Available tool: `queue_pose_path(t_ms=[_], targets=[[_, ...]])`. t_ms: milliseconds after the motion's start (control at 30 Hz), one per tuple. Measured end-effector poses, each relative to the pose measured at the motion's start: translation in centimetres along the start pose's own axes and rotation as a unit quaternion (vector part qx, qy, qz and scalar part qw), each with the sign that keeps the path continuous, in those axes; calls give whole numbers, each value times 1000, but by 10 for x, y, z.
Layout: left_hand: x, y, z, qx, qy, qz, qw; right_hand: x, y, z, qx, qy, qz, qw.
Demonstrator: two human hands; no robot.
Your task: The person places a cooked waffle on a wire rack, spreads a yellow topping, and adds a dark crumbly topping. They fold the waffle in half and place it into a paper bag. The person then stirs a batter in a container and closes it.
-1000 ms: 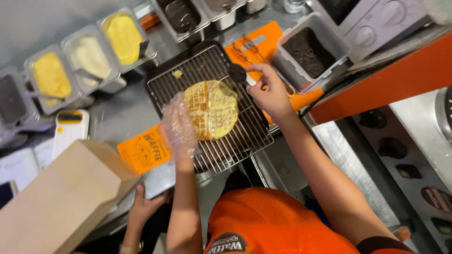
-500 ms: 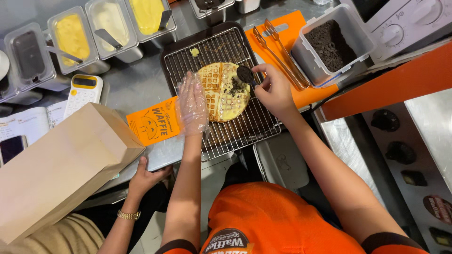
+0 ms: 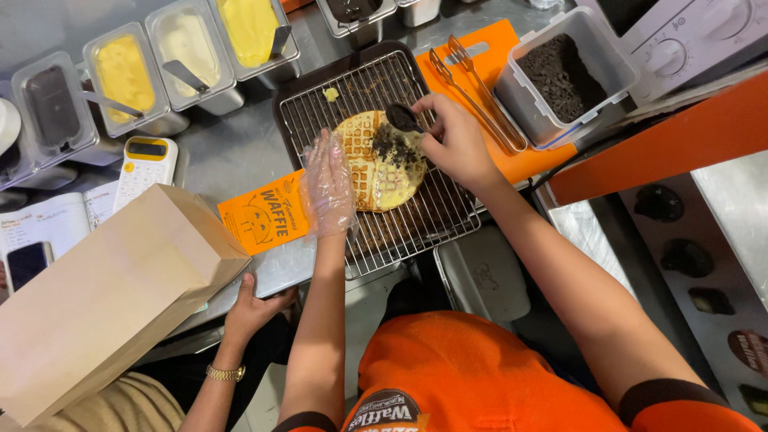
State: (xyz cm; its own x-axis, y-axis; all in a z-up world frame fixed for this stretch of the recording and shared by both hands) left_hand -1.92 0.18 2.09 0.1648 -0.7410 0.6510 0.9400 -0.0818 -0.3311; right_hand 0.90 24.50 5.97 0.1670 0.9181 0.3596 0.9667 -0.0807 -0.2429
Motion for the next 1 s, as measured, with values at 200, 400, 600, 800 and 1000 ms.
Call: queue_pose_path(t_ms=[200,400,600,800,1000], targets=[[1,-1,3,6,-3,-1,1000,12,-6,6,36,35,11,999],[3,-2,6,-4,-4,0,1000,-3,-29,7,47,45,-3,998],[2,-3,4,-3,-2,6,1000,-5,-39,1,83,73,16,994],[-3,-2,-3,-1,-5,5,1000,17,-20,12,30,136,36,990],[-6,-2,-8,-20,-1,12,1000,17,15,-6,47,104,25,993]])
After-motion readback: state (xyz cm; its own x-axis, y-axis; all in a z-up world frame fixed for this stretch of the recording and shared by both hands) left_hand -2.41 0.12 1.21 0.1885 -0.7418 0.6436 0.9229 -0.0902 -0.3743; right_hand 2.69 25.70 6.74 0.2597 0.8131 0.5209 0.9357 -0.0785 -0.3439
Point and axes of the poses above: each hand's wrist, its own y-axis away from the middle knuckle, its own x-axis out of the back of the hand, z = x × y, the point moved 8 cm from there along -y, towards the middle knuckle, and after that the axes turned 1 degree about -y, right-handed, at the moved point
